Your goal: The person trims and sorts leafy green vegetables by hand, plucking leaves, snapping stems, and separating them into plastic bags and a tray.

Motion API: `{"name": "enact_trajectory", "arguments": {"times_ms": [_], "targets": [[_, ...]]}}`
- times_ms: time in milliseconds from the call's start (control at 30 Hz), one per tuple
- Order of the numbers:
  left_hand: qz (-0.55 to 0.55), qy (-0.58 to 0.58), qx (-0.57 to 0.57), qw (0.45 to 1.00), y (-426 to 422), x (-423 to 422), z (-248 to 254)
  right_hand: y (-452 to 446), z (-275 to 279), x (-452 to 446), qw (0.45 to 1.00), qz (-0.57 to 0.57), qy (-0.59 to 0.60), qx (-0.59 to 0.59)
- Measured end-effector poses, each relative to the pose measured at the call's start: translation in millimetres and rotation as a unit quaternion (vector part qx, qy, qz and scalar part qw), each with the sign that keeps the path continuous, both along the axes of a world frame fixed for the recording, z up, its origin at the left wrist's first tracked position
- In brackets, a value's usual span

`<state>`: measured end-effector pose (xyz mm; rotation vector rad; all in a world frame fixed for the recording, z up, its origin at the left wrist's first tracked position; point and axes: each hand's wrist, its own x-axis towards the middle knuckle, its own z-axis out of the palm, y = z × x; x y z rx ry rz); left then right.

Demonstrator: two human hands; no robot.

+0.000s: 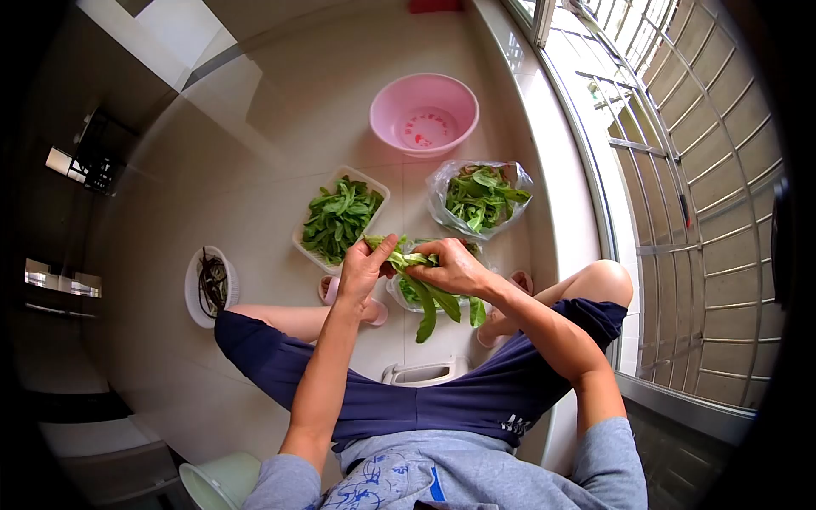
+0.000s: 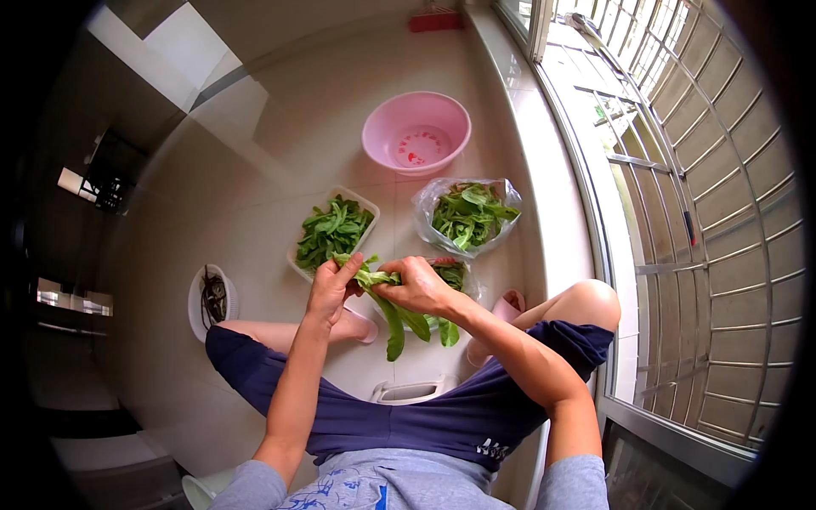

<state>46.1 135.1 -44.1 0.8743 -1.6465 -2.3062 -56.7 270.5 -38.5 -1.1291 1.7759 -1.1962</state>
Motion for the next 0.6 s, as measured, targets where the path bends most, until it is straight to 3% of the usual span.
{"name": "enact_trajectory", "arguments": {"times_ms": [67, 133, 300, 400, 600], "targets": [[-0.026, -0.012, -0.033, 0.999, 0.9, -0.6, 2.6, 1.0, -1.1, -1.1, 1.000, 0.007, 0.026, -0.004], [-0.026, -0.004, -0.014, 1.000, 0.8, -0.9, 2.0, 1.4, 0.6, -1.9, 0.996, 0.003, -0.084, 0.011], [-0.038, 0.040, 0.060, 0.997, -1.8, 0.4, 2.5, 2.1, -3.5, -6.7, 0.977, 0.006, -0.205, 0.054], [-0.065, 0.063, 0.082, 0.993, -5.4, 3.1, 0.5, 0.3, -10.1, -4.8, 0.938, 0.019, -0.344, 0.031], [-0.095, 0.112, 0.114, 0.983, -10.4, 6.7, -3.1, 0.7, -12.9, -3.6, 0.897, 0.024, -0.442, 0.009]]}}
